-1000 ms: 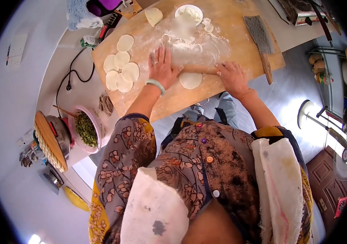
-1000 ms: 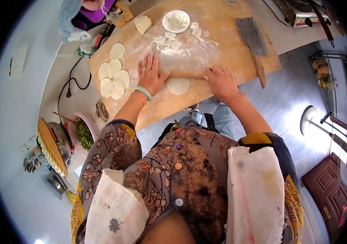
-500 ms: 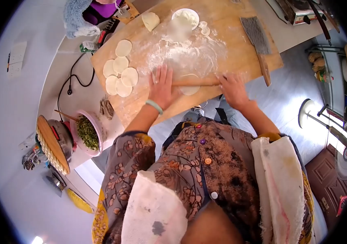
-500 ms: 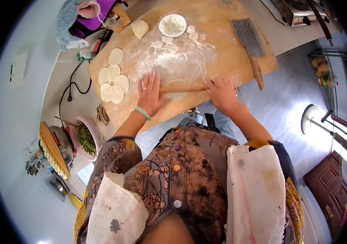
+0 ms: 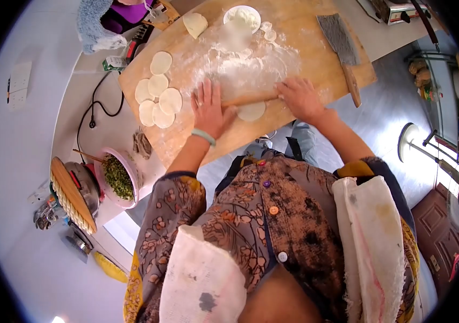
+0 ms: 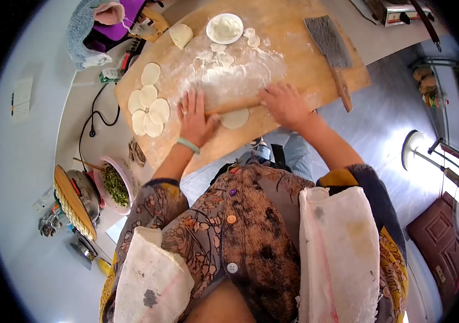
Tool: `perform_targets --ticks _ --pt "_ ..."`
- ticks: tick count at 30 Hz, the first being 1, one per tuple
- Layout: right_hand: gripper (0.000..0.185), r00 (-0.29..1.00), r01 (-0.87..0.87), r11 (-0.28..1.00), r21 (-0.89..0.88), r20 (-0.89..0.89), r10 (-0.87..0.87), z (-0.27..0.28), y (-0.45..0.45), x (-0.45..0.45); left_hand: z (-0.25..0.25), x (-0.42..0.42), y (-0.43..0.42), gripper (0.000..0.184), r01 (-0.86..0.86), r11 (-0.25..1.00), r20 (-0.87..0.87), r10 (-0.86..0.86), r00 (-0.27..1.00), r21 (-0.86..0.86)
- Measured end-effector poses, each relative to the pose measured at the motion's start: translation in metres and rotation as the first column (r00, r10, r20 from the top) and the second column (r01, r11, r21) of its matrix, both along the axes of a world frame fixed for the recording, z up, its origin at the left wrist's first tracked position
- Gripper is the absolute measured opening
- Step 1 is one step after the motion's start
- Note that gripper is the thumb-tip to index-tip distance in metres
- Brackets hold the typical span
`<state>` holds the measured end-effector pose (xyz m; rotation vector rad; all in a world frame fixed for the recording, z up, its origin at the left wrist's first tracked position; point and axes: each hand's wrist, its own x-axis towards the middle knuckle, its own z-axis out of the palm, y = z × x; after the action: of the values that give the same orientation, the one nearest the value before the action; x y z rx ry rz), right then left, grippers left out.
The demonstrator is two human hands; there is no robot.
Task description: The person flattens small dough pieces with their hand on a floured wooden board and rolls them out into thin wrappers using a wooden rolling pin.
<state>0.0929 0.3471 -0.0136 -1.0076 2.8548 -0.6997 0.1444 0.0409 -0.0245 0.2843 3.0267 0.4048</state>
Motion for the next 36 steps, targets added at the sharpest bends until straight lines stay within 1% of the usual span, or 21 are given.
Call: perform_targets --ticks 3,6,7,8,11,12,13,15,16,19,21,22,24,25,27,29,31,32,34,35,36 --pt "0.038 0.999 -0.042 0.997 -0.066 -0.004 0.041 0.002 0.006 -0.021 0.001 -0.018 -0.001 0.085 -0.043 0.999 0.023 0.043 0.999 0.019" --pt "0.038 0.997 -0.017 0.999 -0.041 -0.080 0.014 -0.006 0.028 -0.001 0.016 0.023 0.009 0.088 0.093 0.996 0.100 -0.092 0.991 -0.010" --pt "0.039 0.996 -0.038 0.999 -0.031 -0.082 0.035 -0.004 0.028 0.004 0.018 0.042 0.013 0.089 0.138 0.990 0.133 -0.135 0.982 -0.012" --pt "0.040 0.995 -0.057 0.998 -0.021 -0.081 0.056 -0.002 0.028 0.010 0.018 0.056 0.016 0.091 0.159 0.986 0.123 -0.164 0.979 0.046" --pt "0.042 0.988 -0.126 0.992 -0.002 -0.087 0.126 0.008 0.012 -0.006 0.003 0.040 0.016 0.091 0.041 0.998 0.031 -0.043 0.999 0.046" --pt "0.042 0.984 -0.154 0.988 0.000 -0.088 0.153 0.009 0.005 -0.016 0.004 0.024 0.014 0.090 -0.011 1.000 0.023 0.011 1.000 0.005" --pt "0.041 0.986 -0.149 0.989 -0.012 -0.075 0.147 0.007 0.005 -0.023 -0.001 0.009 0.010 0.090 -0.091 0.996 0.008 0.091 0.996 0.002" --pt "0.040 0.989 -0.138 0.990 -0.037 -0.051 0.136 0.003 0.008 -0.036 0.002 -0.005 0.001 0.090 -0.101 0.995 0.012 0.101 0.995 0.021" --pt "0.038 0.995 -0.092 0.992 -0.089 -0.034 0.089 -0.001 0.015 -0.032 0.005 0.000 0.002 0.091 -0.054 0.999 0.023 0.054 0.998 -0.002" --pt "0.039 0.995 -0.069 0.998 0.006 -0.074 0.069 -0.001 0.035 -0.006 0.014 0.040 0.014 0.093 0.091 0.995 0.082 -0.088 0.993 -0.042" --pt "0.040 0.991 -0.127 0.991 -0.027 -0.038 0.126 0.008 0.027 -0.004 0.015 0.070 0.023 0.094 0.123 0.992 0.163 -0.119 0.979 -0.014" --pt "0.040 0.988 -0.155 0.987 -0.044 -0.021 0.155 0.013 0.020 -0.004 0.010 0.068 0.021 0.095 0.078 0.997 0.128 -0.074 0.989 -0.027" --pt "0.040 0.973 -0.224 0.975 0.003 -0.059 0.224 0.015 -0.001 -0.022 -0.003 0.050 0.017 0.096 -0.015 0.999 0.053 0.017 0.998 -0.048" --pt "0.040 0.962 -0.259 0.965 0.028 -0.079 0.261 0.014 -0.008 -0.031 -0.005 0.037 0.013 0.096 -0.060 0.997 0.042 0.062 0.997 -0.041" --pt "0.040 0.975 -0.217 0.976 0.003 -0.047 0.217 0.007 -0.005 -0.042 -0.005 0.010 0.000 0.096 -0.158 0.987 0.012 0.158 0.987 -0.026" --pt "0.042 0.983 -0.180 0.984 0.001 -0.023 0.180 0.003 0.007 -0.040 0.002 0.012 -0.004 0.097 -0.086 0.995 0.047 0.088 0.995 -0.047" --pt "0.045 0.991 -0.135 0.991 0.021 -0.023 0.135 0.008 0.025 -0.021 0.008 0.029 0.002 0.097 0.023 0.998 0.075 -0.019 0.997 -0.057" --pt "0.044 0.990 -0.137 0.990 0.029 -0.041 0.138 0.011 0.029 -0.011 0.013 0.045 0.008 0.096 0.058 0.997 0.113 -0.052 0.992 -0.050" --pt "0.041 0.987 -0.136 0.990 0.045 -0.079 0.139 0.017 0.033 0.008 0.017 0.065 0.013 0.094 0.077 0.997 0.125 -0.073 0.990 -0.029" --pt "0.040 0.990 -0.135 0.990 0.033 -0.042 0.136 0.020 0.034 0.014 0.019 0.072 0.015 0.094 0.085 0.996 0.132 -0.081 0.988 -0.020" --pt "0.039 0.991 -0.135 0.991 0.020 -0.011 0.135 0.022 0.033 0.016 0.025 0.072 0.018 0.088 0.054 0.999 0.125 -0.054 0.991 0.002"
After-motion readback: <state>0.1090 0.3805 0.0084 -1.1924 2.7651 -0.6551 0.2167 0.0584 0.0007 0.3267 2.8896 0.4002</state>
